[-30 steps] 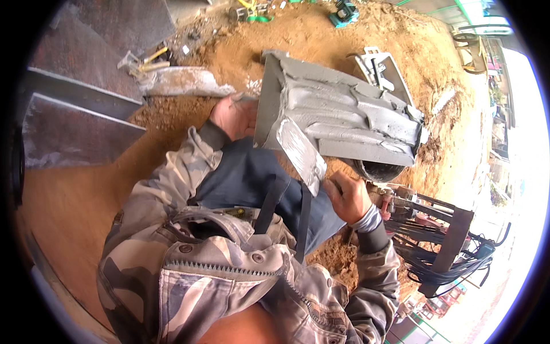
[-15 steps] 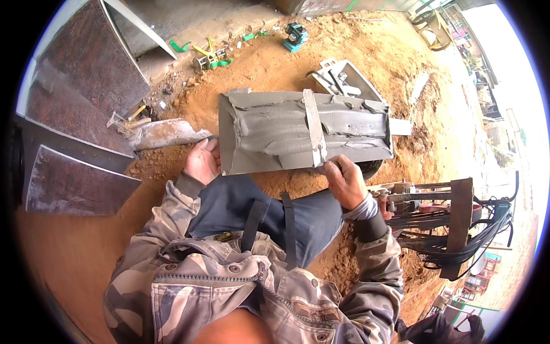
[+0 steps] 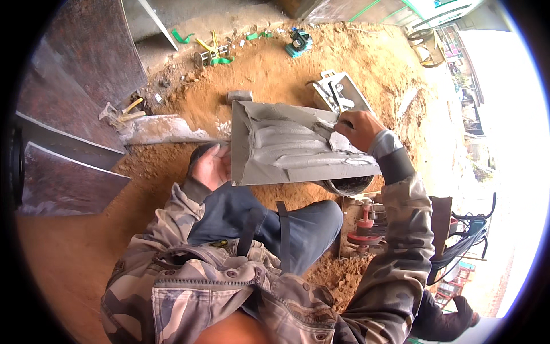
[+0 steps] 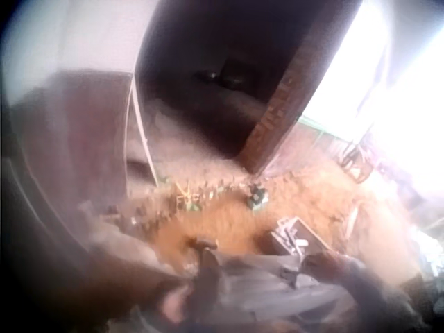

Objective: The person picks up a white rectangular tile and positions it against a wall to check the fit. They then sit on the floor and use a trowel to scoop cement from a bucket, spreading it evenly across the back of the tile.

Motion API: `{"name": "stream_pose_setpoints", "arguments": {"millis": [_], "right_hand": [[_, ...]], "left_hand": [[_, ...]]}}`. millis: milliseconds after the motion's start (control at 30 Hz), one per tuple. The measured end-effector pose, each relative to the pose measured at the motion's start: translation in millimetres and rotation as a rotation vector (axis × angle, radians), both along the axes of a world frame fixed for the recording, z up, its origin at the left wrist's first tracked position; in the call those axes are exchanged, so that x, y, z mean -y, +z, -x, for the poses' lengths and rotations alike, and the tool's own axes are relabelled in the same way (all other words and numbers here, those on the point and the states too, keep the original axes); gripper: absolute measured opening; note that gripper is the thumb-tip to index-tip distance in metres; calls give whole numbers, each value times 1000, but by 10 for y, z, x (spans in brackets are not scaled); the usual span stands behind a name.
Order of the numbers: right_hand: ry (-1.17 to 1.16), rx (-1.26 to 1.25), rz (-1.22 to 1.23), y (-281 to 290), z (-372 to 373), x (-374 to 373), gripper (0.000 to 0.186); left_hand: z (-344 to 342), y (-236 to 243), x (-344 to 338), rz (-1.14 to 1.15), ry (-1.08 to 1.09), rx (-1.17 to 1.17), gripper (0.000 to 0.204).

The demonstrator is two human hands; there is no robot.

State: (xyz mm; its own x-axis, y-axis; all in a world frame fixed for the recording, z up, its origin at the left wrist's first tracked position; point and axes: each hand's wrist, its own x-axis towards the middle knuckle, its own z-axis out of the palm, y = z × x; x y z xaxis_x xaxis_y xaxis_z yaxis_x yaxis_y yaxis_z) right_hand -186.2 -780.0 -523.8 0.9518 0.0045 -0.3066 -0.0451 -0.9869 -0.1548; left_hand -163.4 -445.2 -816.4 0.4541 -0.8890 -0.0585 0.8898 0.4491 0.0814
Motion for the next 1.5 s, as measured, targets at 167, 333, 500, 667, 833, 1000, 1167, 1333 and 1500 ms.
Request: {"name": "stream_pose_setpoints", "arguments": {"millis": [167,333,500,667,833,1000,1167,1333,1500], "right_hand": [[71,-73,17,-214,-356,-81,24],[111,-105,71,-510,-648,-37,25],[16,-125,298,-757,-891,-65,31],[-130,39,505,-912,-1009,95,33],[-440,300,64,-663,-559,170,25],[-587,-93,-509,-241,52,-391,23],[-485,-105,-472,-165,-70,-941,17],[-50,-18,-253,-315,-207,-1180,18],[-204,57,-54,-558,-60,-764,15]], "left_hand": [[-53,-103,14,20,-34,-20,56],[-70,-174,18,18,-65,-26,64],[-62,-190,23,-6,-109,-74,64],[-50,-190,14,8,-120,-94,62],[-71,-177,4,-21,-128,-157,57],[-71,-127,-6,-55,-150,-251,45],[-83,-92,0,-53,-138,-200,54],[-62,-117,20,-57,-142,-110,69],[-56,-167,7,63,-127,-140,62]]}}
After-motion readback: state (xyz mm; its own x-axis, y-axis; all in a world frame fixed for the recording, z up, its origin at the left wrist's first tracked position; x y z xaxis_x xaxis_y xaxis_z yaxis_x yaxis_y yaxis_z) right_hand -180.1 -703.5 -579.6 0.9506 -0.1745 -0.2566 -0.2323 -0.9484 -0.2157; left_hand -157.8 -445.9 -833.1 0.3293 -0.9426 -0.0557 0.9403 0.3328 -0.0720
